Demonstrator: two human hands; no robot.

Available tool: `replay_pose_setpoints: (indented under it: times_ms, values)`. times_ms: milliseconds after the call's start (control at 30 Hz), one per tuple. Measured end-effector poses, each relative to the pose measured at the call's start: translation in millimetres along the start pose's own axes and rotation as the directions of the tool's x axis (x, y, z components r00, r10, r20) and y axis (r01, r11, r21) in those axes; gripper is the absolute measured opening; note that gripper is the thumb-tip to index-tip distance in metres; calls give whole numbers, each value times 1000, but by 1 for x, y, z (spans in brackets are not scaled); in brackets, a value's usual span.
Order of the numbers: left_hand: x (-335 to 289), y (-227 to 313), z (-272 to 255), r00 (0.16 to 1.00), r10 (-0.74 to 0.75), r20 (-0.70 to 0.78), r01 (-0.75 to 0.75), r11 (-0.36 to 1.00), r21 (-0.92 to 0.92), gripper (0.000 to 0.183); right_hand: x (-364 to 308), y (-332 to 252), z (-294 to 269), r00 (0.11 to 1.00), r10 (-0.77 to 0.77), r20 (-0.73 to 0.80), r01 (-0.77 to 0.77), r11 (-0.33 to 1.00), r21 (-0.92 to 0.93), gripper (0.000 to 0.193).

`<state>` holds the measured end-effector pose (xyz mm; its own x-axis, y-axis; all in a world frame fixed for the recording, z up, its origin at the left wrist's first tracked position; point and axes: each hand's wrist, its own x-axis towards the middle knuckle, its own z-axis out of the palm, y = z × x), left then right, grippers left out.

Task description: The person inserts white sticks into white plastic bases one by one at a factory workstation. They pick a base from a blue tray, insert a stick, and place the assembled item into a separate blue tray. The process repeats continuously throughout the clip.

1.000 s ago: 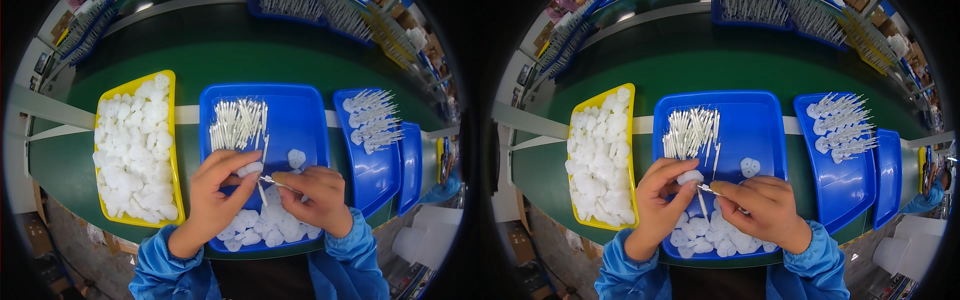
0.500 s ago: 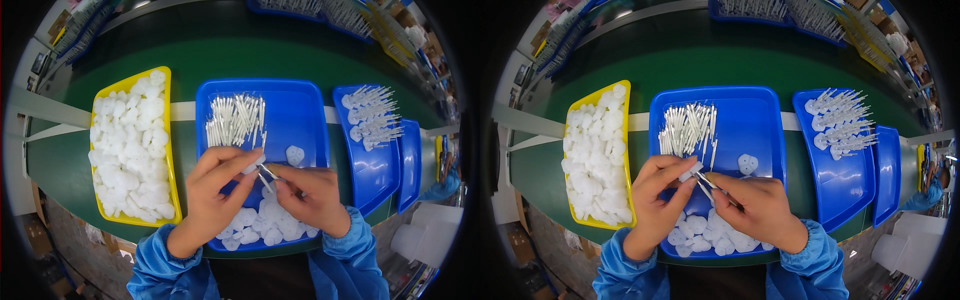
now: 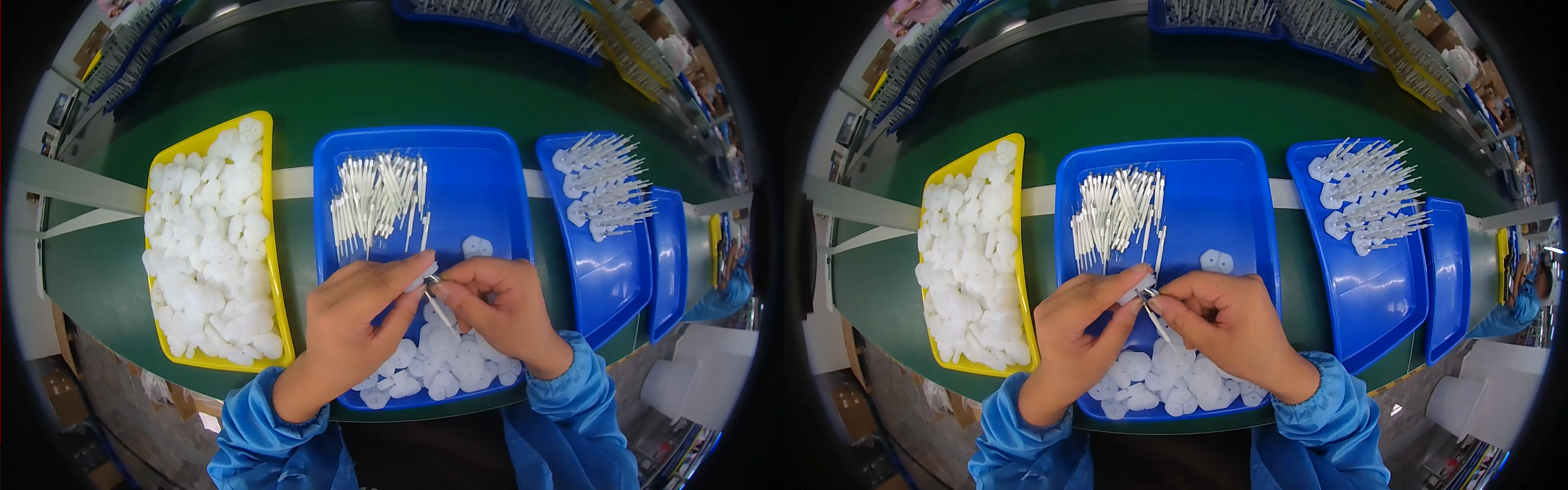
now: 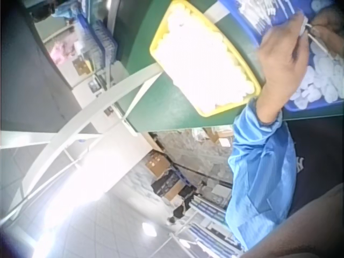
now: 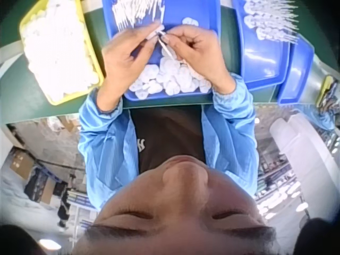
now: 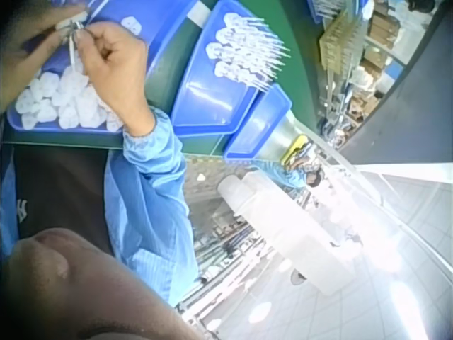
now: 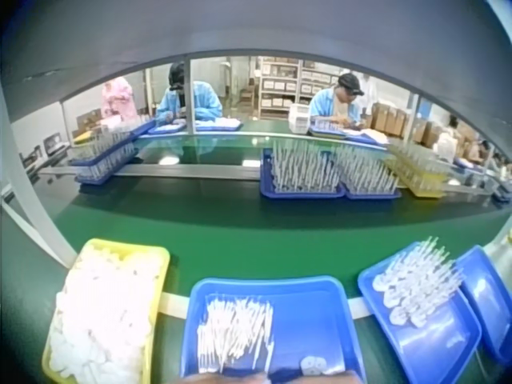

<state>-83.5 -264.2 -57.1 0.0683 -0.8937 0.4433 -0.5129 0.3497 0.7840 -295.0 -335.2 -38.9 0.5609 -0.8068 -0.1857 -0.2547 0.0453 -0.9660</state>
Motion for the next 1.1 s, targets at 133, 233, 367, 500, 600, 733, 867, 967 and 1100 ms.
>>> replay_pose_setpoints:
  times_ms: [133,233,367,500,600,733,867,967,1100]
  values:
    - [0,2,-3,1000,16,23,-17,998,57,47,3,-3,0,944,-327,-49,286,882,-375,13]
    - [-5,4,-1,999,15,30,-19,990,139,47,5,1,1,792,-609,37,452,545,-706,16]
    - [-6,6,1,998,52,36,-59,971,230,47,1,-1,7,762,-646,50,407,417,-812,21]
    - [-6,4,3,996,77,47,-87,962,259,46,5,4,6,750,-659,57,438,430,-790,19]
    - [-5,5,2,998,14,54,-24,983,181,45,9,4,-1,777,-625,71,481,518,-707,19]
    - [-6,6,0,996,-42,74,32,991,131,45,11,5,-3,809,-583,66,488,606,-629,16]
    - [-6,7,-1,991,-81,106,70,992,104,49,11,7,-5,799,-600,42,495,617,-611,17]
    - [-4,5,3,985,-163,56,168,981,-94,51,8,5,-4,768,-640,22,490,566,-663,19]
    - [-9,-3,-1,948,-288,132,315,906,-283,53,1,-2,-12,764,-641,74,460,460,-759,29]
